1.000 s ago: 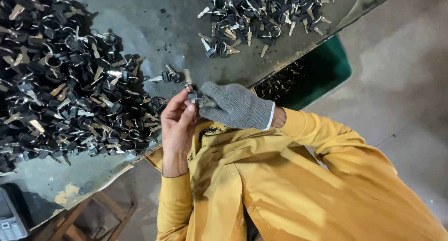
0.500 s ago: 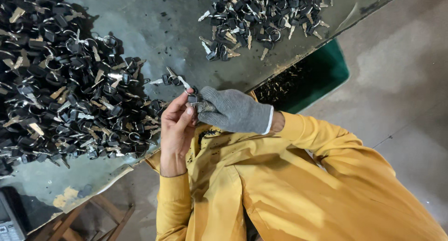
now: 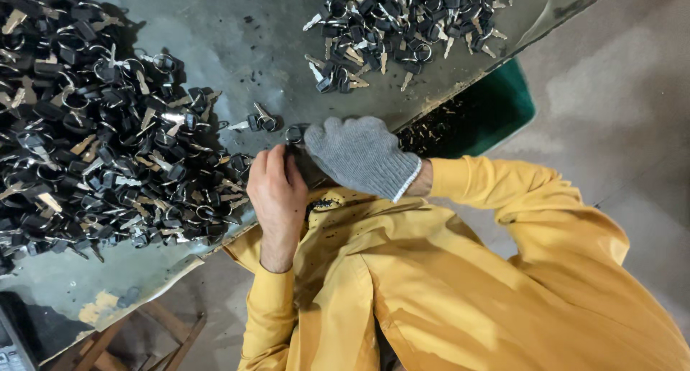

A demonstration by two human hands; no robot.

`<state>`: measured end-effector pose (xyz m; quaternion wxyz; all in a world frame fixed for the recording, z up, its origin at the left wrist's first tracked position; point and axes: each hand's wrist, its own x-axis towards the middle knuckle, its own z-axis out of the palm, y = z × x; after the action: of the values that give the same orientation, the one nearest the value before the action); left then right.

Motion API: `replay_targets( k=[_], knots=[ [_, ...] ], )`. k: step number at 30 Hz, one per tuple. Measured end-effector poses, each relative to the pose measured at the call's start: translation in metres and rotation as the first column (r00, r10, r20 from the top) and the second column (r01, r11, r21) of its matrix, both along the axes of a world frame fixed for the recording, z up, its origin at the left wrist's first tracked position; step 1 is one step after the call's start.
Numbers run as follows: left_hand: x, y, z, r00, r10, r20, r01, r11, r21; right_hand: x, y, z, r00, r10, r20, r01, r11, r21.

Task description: The person threads keys onto split rings at a workbench, picking individual keys from a large pile, sliding each onto a metal ring held in the gloved hand, and placing finished keyed rings onto a growing pile on the table.

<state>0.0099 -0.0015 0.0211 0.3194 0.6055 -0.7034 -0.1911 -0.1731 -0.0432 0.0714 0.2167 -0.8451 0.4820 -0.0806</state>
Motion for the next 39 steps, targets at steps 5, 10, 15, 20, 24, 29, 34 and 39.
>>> replay_targets(
  k=[5, 10, 15, 20, 24, 29, 34, 39],
  knots=[
    [-0.003, 0.005, -0.005, 0.997, -0.017, 0.071, 0.017, 1.000, -0.011, 0.004, -0.004, -0.008, 0.982, 0.092, -0.165, -0.088, 0.996, 0.028],
    [-0.007, 0.011, -0.007, 0.995, -0.005, 0.099, 0.011, 0.998, -0.064, -0.008, -0.033, -0.020, 0.938, 0.337, -0.083, -0.320, 0.932, 0.171],
    [0.001, 0.009, -0.006, 1.000, 0.025, -0.014, -0.025, 0.999, -0.033, -0.013, -0.028, -0.019, 0.990, 0.131, -0.043, -0.116, 0.960, 0.254],
    [0.004, 0.008, 0.000, 0.992, 0.030, -0.121, -0.028, 0.999, 0.023, 0.000, -0.001, -0.002, 0.989, 0.139, -0.046, -0.138, 0.990, 0.015],
    [-0.001, 0.009, 0.001, 0.999, 0.019, -0.036, -0.021, 0.998, -0.058, 0.007, -0.004, -0.001, 0.983, 0.170, -0.070, -0.171, 0.985, -0.008],
    [-0.002, 0.010, -0.005, 0.999, 0.027, -0.035, -0.029, 0.999, -0.039, 0.010, 0.001, -0.007, 0.979, 0.153, -0.136, -0.164, 0.984, -0.075],
    [-0.001, 0.013, -0.008, 0.998, 0.043, -0.035, -0.043, 0.999, 0.010, 0.011, -0.001, -0.007, 0.987, 0.157, -0.039, -0.155, 0.986, 0.055],
    [-0.003, 0.013, -0.005, 0.997, 0.065, -0.041, -0.067, 0.997, -0.040, 0.000, -0.008, 0.005, 0.988, 0.153, -0.027, -0.145, 0.969, 0.201]
  ],
)
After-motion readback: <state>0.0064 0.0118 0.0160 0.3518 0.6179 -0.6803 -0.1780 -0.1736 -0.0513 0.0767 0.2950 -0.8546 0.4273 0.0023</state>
